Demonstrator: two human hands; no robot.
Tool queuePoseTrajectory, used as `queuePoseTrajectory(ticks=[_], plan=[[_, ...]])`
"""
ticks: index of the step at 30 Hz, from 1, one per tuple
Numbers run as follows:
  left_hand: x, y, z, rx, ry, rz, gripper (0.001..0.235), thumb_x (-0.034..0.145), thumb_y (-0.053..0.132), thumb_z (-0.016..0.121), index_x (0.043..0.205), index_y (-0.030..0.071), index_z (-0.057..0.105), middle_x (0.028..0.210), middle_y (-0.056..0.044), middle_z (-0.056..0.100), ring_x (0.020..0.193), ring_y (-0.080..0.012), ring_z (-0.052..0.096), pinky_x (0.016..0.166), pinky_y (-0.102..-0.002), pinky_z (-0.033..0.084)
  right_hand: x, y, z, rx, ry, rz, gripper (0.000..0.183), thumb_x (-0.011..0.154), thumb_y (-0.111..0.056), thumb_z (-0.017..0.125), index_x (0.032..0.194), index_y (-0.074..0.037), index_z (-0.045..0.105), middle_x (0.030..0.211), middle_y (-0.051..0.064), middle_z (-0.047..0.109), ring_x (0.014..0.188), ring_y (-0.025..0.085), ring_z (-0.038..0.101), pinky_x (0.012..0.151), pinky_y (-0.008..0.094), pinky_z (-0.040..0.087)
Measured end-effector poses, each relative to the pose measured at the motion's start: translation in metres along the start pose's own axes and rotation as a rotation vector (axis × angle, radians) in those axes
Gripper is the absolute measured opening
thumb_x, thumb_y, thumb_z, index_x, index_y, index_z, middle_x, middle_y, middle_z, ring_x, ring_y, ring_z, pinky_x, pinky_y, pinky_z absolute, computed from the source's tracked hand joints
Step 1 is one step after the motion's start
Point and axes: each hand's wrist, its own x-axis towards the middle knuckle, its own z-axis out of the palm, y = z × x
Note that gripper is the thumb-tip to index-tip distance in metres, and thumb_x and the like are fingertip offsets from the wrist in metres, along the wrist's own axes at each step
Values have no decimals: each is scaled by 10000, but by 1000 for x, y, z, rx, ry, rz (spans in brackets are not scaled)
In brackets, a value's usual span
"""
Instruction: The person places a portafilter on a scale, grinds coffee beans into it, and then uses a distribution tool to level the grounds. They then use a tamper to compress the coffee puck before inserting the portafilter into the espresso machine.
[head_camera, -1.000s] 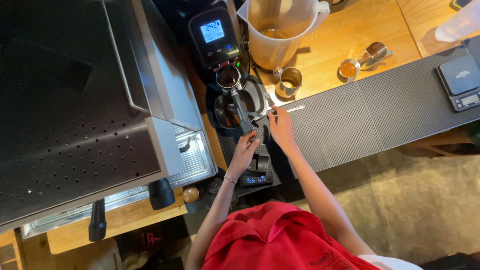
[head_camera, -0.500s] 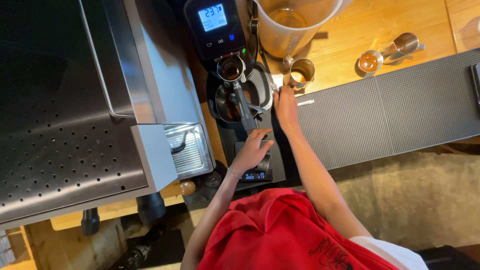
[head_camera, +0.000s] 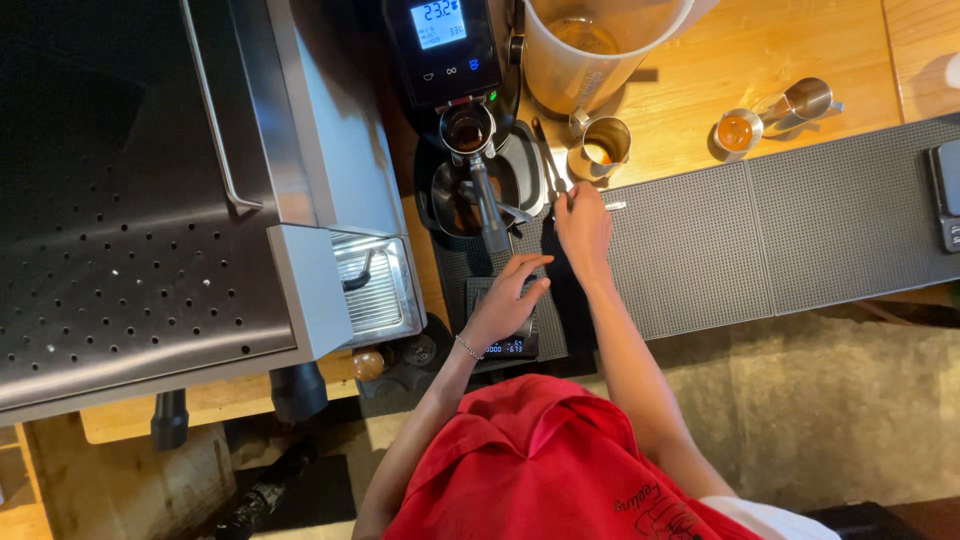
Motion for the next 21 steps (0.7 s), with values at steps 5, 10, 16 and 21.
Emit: queuePoseTrajectory(ticks=[5, 10, 16, 21], plan=[[-10, -4, 17, -30, 51, 80, 306, 970, 158, 498, 1249, 39, 540, 1235, -157, 499, 1206, -325, 485, 984, -404, 423, -53, -12, -48, 68, 63, 3, 130, 907, -162, 566, 887, -40, 527, 794, 121, 543, 748, 364, 636, 631, 443, 507], [-14, -1, 28, -44, 40, 128, 336, 964, 95, 493, 1299, 91, 514, 1202, -139, 503, 1146, -319, 522, 943, -416, 449, -96, -1, -71, 156, 281, -229, 74, 883, -37, 590, 898, -16, 520, 831, 54, 412, 708, 250, 567, 567, 300, 485], [-27, 3, 38, -73, 46, 319, 518, 908, -93, 482, 1397, 1, 340, 1116, -282, 474, 1093, -466, 494, 902, -509, 437, -134, -6, -89, 193, 397, -501, 104, 826, 11, 647, 908, -22, 591, 858, 29, 460, 680, 193, 500, 561, 266, 435], [-26, -42, 52, 10, 128, 432, 359, 849, -136, 514, 1202, -70, 495, 1009, -234, 533, 928, -421, 552, 800, -466, 479, -160, -31, -92, 278, 339, -565, 117, 826, -20, 687, 914, -29, 610, 851, 58, 527, 709, 222, 561, 620, 294, 487]])
